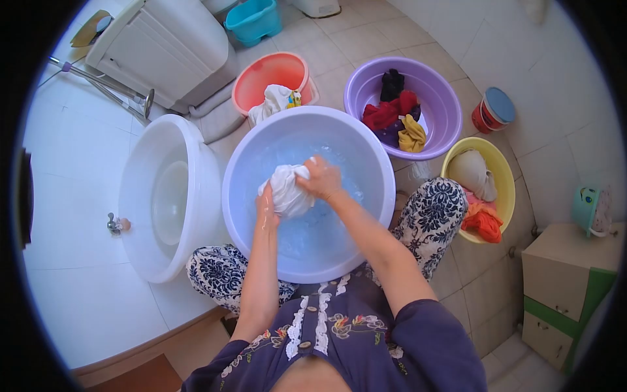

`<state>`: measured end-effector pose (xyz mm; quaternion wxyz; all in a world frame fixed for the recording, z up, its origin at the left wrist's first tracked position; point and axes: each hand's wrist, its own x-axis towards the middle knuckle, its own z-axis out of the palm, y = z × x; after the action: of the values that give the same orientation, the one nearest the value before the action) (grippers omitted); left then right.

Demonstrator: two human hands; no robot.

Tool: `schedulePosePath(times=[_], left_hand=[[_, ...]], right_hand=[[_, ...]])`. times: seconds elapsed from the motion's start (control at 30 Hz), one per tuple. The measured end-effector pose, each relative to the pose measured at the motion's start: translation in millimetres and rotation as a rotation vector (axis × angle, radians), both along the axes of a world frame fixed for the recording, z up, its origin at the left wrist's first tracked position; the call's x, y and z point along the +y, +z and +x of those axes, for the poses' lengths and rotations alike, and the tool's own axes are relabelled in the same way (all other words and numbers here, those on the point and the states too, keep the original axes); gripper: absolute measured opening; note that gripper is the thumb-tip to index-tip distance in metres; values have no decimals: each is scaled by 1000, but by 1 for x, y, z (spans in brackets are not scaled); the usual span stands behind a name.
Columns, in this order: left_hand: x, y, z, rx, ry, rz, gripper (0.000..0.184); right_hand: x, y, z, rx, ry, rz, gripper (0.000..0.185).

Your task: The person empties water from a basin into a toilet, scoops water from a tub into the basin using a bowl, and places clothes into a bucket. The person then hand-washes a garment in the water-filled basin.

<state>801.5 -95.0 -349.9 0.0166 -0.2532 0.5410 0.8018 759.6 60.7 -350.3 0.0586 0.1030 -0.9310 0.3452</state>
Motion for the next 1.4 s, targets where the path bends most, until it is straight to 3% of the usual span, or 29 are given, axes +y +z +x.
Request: schedulePosePath(times=[0.03,0.13,0.17,0.2,0.27,0.3,0.33,0.37,0.43,0.53,0.6,0.63,0.67,0.77,0.8,0.93,1.0,1.1,1.23,1.3,1.33,1.4], left_hand=[[-4,2,6,-17,10,-184,40],[-20,-48,17,33,-162,-1281,45],[-18,-59,24,-60,-225,-1518,47],[-10,-50,30,-159,-314,-1593,48],[-6,-32,32,-268,-453,-1580,51],[-11,-30,29,-282,-494,-1497,53],[-20,-34,25,-273,-502,-1365,55],[-25,-38,21,-239,-449,-1093,56],[-13,-28,19,-186,-193,-246,60],[13,-2,0,-109,68,497,58],[7,0,-7,97,-168,756,60],[5,2,-9,205,-289,881,61],[14,32,-2,195,-213,907,57],[23,48,2,188,-128,978,51],[30,42,11,308,-41,466,43],[3,-23,-6,359,-161,237,40],[-8,-40,-15,389,-222,118,39],[5,30,-4,-39,65,97,35],[-9,-13,10,68,-232,-930,43],[2,-30,23,-40,-299,-1399,43],[7,-35,27,-99,-329,-1633,44],[9,-26,30,-258,-409,-1649,53]], right_hand=[[6,-4,0,102,-51,45,37],[11,-17,9,334,-110,212,41],[9,-20,19,363,-70,288,43],[9,-22,24,391,-29,363,44],[22,-19,14,143,154,295,47],[28,-17,9,21,245,261,48],[17,-28,8,-15,12,255,49],[6,-38,4,-18,-164,44,45],[-19,-34,3,-33,-512,-382,38],[-39,15,23,-293,-301,-1023,40],[-50,58,54,-271,-203,-1063,40],[-56,65,73,-86,-130,-974,42],[-58,70,85,97,-56,-880,44],[-46,86,92,301,136,-585,46],[-44,93,84,318,101,-506,39],[-38,71,40,359,123,-389,19],[-31,51,24,359,79,-338,19],[-4,12,1,146,-15,-54,20],[11,-5,5,137,-136,108,33],[11,5,28,238,-153,316,42],[14,0,30,196,-39,324,46],[19,-16,35,106,188,329,55]])
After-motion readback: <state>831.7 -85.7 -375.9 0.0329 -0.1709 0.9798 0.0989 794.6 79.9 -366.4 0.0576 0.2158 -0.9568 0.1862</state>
